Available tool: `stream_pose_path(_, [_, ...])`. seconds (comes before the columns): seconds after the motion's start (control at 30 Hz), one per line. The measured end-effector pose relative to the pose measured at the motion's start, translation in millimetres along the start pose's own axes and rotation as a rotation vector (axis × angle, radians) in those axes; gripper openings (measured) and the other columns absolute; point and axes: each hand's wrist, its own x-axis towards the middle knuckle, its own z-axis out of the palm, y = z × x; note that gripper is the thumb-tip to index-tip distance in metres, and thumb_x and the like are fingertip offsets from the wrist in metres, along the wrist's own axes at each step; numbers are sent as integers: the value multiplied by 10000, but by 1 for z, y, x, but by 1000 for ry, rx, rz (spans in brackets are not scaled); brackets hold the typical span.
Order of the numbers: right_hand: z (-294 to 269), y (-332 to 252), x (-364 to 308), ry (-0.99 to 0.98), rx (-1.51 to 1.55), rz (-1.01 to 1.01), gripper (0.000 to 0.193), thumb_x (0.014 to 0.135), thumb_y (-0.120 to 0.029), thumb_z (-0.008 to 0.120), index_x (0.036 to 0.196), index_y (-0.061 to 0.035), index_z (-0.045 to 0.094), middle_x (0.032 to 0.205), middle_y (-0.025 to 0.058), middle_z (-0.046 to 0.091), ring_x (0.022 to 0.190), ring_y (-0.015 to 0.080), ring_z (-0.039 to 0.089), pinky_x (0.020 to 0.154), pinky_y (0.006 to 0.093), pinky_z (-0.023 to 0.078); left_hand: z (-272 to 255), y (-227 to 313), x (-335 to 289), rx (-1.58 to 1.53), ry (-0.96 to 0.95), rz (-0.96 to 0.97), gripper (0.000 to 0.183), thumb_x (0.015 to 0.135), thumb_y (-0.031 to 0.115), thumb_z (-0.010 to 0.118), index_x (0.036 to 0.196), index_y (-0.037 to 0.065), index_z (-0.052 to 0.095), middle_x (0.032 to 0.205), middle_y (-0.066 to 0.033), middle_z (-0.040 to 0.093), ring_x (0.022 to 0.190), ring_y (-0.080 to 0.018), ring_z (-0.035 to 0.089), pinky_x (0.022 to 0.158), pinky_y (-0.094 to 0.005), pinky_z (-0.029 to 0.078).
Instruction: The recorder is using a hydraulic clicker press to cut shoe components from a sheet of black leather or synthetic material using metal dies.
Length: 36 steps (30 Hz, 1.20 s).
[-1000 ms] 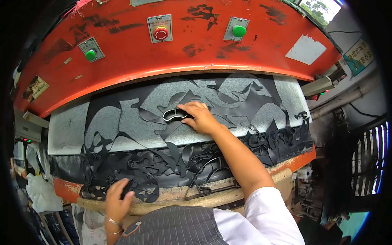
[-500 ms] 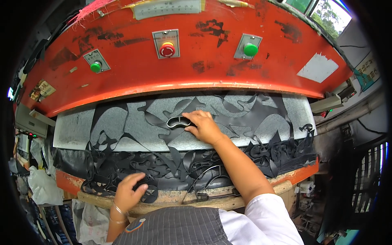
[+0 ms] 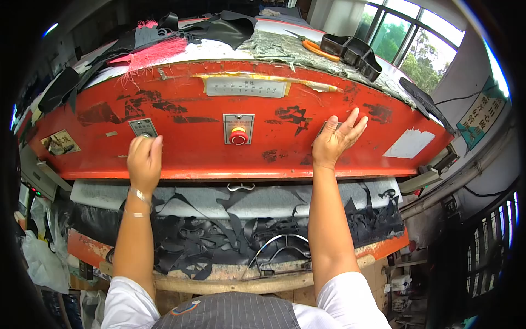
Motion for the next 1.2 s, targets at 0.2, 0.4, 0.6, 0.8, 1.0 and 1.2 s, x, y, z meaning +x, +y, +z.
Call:
stream_pose_path(0.2, [-89, -19, -75, -198, 191, -278, 623, 890, -220, 649, 1410, -7, 380, 1484, 275, 265, 1345, 403, 295, 1099, 522, 247, -43, 55, -57, -230, -351, -220, 316, 921, 162, 597, 649, 29, 506, 633, -146, 458, 604, -337, 455, 575, -422, 387])
stream_pose_path(0.4, [-225, -107, -223, -1555, 383, -490, 693, 688, -486, 762, 1206, -57, 597, 1101, 100, 626, 968, 273, 588, 844, 389, 449, -97, 140, -222, -340, -1169, -375, 209, 842, 233, 675, 957, 62, 712, 938, -126, 668, 907, -334, 623, 820, -404, 502])
stream_pose_path(0.6, [-232, -109, -283, -1214, 222, -505, 183, 775, -161, 551, 896, -50, 631, 808, 52, 591, 806, 215, 566, 720, 337, 416, -94, 170, -240, -205, -881, -419, 205, 808, 213, 671, 944, 63, 705, 904, -101, 651, 887, -313, 581, 802, -406, 465])
stream_pose_path(0.8, [-220, -98, -272, -1430, 217, -503, 378, 642, -189, 734, 994, -72, 662, 882, 47, 631, 870, 223, 590, 771, 357, 429, -77, 160, -235, -173, -887, -412, 142, 786, 217, 689, 817, 82, 720, 795, -90, 632, 798, -309, 577, 732, -407, 455])
stream_pose_path(1.0, [-108, -72, -163, -1545, 361, -141, 445, 739, -256, 761, 1050, 30, 621, 1041, 172, 644, 1022, 381, 583, 933, 463, 451, -35, 106, -172, -345, -1143, -460, 246, 856, 302, 654, 757, 87, 722, 776, -115, 677, 743, -312, 640, 671, -424, 511])
stream_pose_path(1.2, [11, -9, -176, -998, 106, -225, 585, 732, -196, 770, 1221, 17, 531, 1187, 199, 557, 1093, 373, 513, 968, 438, 437, 89, 65, -124, -84, -831, -134, 460, 858, 249, 658, 1263, 43, 589, 1392, -165, 506, 1303, -337, 451, 1057, -439, 353])
